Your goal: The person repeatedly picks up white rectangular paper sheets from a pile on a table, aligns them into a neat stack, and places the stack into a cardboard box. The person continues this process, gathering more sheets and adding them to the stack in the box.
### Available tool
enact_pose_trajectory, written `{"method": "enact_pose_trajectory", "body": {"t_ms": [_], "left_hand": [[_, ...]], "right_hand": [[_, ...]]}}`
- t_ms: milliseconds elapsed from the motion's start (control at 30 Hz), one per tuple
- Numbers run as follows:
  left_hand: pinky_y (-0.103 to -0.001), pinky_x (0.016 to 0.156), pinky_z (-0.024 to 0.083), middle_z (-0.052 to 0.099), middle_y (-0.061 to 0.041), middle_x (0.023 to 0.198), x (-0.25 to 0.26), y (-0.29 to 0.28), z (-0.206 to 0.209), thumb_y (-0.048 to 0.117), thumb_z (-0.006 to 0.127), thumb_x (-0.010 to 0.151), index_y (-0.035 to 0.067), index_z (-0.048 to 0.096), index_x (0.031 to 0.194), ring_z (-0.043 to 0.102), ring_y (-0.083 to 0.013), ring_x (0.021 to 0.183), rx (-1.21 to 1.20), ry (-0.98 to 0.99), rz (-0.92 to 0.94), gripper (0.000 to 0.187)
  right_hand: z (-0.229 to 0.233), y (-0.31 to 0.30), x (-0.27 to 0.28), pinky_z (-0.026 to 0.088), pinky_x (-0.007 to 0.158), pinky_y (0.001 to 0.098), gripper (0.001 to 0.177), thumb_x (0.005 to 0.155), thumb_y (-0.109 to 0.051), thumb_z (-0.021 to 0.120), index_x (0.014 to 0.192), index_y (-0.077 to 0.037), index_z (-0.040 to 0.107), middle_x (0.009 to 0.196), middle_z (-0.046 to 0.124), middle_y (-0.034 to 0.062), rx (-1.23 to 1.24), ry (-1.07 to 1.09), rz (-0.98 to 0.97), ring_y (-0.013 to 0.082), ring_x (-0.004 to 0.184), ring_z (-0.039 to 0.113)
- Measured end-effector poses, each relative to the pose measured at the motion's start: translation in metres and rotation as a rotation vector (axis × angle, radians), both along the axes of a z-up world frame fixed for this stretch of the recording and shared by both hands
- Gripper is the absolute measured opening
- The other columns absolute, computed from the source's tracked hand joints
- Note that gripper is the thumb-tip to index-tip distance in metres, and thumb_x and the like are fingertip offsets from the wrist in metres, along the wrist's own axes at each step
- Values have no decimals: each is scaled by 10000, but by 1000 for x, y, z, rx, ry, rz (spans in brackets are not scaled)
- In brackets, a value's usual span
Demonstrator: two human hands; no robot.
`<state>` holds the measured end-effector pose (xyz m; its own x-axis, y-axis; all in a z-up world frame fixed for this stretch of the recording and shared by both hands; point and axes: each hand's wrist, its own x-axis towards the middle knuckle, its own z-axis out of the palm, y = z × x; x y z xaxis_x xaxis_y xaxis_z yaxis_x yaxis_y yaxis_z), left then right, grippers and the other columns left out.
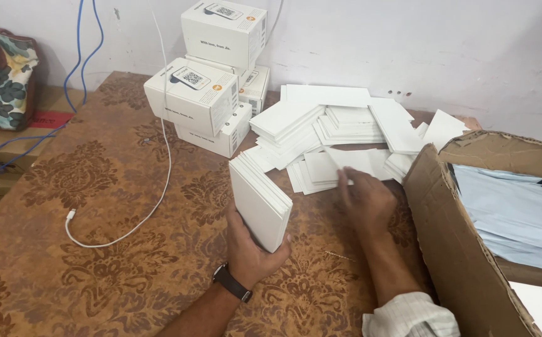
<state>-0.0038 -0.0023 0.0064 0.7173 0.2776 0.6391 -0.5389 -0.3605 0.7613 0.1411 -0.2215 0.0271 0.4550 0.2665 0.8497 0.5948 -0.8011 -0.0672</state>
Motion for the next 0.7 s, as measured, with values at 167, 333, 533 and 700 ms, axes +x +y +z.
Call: {"method": "enact_pose_trajectory", "body": {"t_ms": [167,333,533,700], "left_hand": [[-457,840,592,530,-242,1187,2,-2,-2,193,798,783,-85,162,1476,649,-304,1051,61,-5,37,980],[-483,963,580,467,-254,1280,2,-1,-5,446,805,860,-78,104,1524,595,-339,1201,63,-28,-41,1099],[-472,917,603,503,-254,1293,-3,-2,10,562,853,696,-65,130,1547,632,-326,1167,98,85,-224,1281],[-470,883,570,550,-240,1256,-11,-7,14,443,892,700,-58,208,1511,643,-328,1120,200,118,-245,1173]], "right_hand": [[61,-4,-35,374,420,232,146,1054,-109,716,971,-2,772,635,647,25,262,-182,193,55,491,543],[90,22,-91,285,372,214,223,1038,-106,689,840,-9,721,556,591,5,564,-67,413,4,427,468],[90,53,-131,349,459,202,177,998,-66,701,833,-3,701,635,637,-5,694,283,426,8,543,527],[74,44,-120,321,483,261,495,1021,-424,587,800,-2,722,579,603,47,801,386,398,94,497,497]]}}
